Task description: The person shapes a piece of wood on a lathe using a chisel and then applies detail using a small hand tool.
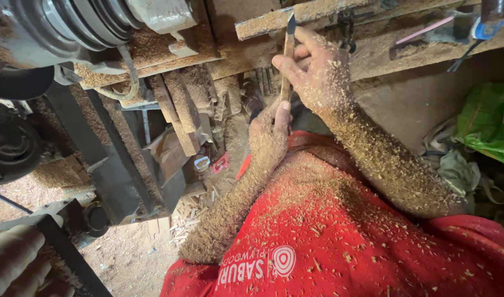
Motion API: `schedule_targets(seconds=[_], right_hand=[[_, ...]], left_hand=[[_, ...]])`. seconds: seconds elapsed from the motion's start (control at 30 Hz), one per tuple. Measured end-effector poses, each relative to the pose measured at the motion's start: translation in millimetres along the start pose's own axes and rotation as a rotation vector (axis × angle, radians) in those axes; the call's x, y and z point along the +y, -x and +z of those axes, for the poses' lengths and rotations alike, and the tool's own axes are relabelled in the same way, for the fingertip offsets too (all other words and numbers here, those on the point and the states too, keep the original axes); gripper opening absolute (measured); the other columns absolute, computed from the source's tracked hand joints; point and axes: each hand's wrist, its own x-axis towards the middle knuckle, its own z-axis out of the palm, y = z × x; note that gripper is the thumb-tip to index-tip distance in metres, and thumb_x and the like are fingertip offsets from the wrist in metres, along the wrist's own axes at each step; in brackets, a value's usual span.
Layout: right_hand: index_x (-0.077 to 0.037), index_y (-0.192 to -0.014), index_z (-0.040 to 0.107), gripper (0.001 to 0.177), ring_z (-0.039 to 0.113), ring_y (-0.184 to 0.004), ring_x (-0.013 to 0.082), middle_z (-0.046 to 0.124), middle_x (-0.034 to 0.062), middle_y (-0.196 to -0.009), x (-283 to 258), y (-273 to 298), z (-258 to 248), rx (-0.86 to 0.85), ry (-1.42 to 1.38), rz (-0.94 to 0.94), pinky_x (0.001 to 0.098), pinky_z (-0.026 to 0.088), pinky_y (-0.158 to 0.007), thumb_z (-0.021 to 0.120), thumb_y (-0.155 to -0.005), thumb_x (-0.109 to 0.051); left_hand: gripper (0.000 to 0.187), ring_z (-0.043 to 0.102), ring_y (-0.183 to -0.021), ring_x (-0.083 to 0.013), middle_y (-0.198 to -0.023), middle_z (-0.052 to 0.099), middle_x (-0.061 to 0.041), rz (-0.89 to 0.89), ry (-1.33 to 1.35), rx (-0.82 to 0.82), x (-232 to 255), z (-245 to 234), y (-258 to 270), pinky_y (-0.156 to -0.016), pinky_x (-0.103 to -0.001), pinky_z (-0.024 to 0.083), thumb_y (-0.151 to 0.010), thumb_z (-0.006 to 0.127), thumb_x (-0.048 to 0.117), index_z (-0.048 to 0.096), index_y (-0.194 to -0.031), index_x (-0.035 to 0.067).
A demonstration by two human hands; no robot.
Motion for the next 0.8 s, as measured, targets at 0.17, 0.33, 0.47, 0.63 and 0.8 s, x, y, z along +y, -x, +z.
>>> schedule_targets(seconds=[0.17,0.33,0.47,0.63,0.8], right_hand=[[-0.004,-0.153,0.047,0.046,0.081,-0.089,0.0215,0.076,0.0186,-0.105,-7.1,4.1,6.7,0.002,-0.015,-0.066,0.0333,0.067,-0.070,0.061,-0.110,-0.011],[-0.007,-0.154,0.042,0.048,0.081,-0.092,0.0215,0.075,0.0177,-0.112,11.7,-4.6,14.1,0.064,-0.182,-0.130,0.0333,0.065,-0.068,0.061,-0.111,-0.005],[-0.006,-0.154,0.045,0.045,0.076,-0.086,0.0191,0.073,0.0139,-0.107,33.6,-16.2,16.2,0.041,-0.372,-0.102,0.0299,0.066,-0.067,0.061,-0.112,-0.005],[-0.005,-0.152,0.050,0.040,0.073,-0.085,0.0149,0.073,0.0121,-0.105,41.4,-23.7,11.0,0.010,-0.408,-0.091,0.0258,0.058,-0.064,0.063,-0.114,-0.007],[-0.003,-0.147,0.052,0.039,0.073,-0.083,0.0129,0.073,0.0091,-0.103,32.8,-24.3,9.0,0.022,-0.440,0.002,0.0260,0.061,-0.066,0.065,-0.110,-0.008]], left_hand=[[0.035,0.064,-0.072,-0.0061,-0.090,0.065,0.001,0.198,-0.095,0.088,-8.8,2.0,-0.3,-0.064,-0.024,0.051,-0.111,0.055,0.032,0.071,-0.128,0.006],[0.020,0.051,-0.051,-0.0069,-0.069,0.057,-0.001,-0.102,0.259,-0.063,-7.3,11.7,-10.9,-0.043,-0.025,0.037,-0.108,0.057,0.024,0.064,-0.109,0.005],[0.019,0.053,-0.047,-0.0086,-0.064,0.060,-0.002,-0.069,0.368,-0.078,-7.6,19.4,-19.4,-0.039,-0.027,0.039,-0.109,0.054,0.023,0.061,-0.106,0.005],[0.024,0.051,-0.045,-0.0093,-0.058,0.059,-0.001,-0.045,0.274,-0.050,-8.0,29.4,-29.4,-0.041,-0.027,0.039,-0.108,0.049,0.029,0.063,-0.108,0.009],[0.028,0.054,-0.051,-0.0119,-0.058,0.058,-0.002,-0.047,0.180,0.021,1.4,31.8,-28.7,-0.049,-0.031,0.042,-0.108,0.051,0.030,0.065,-0.101,0.007]])
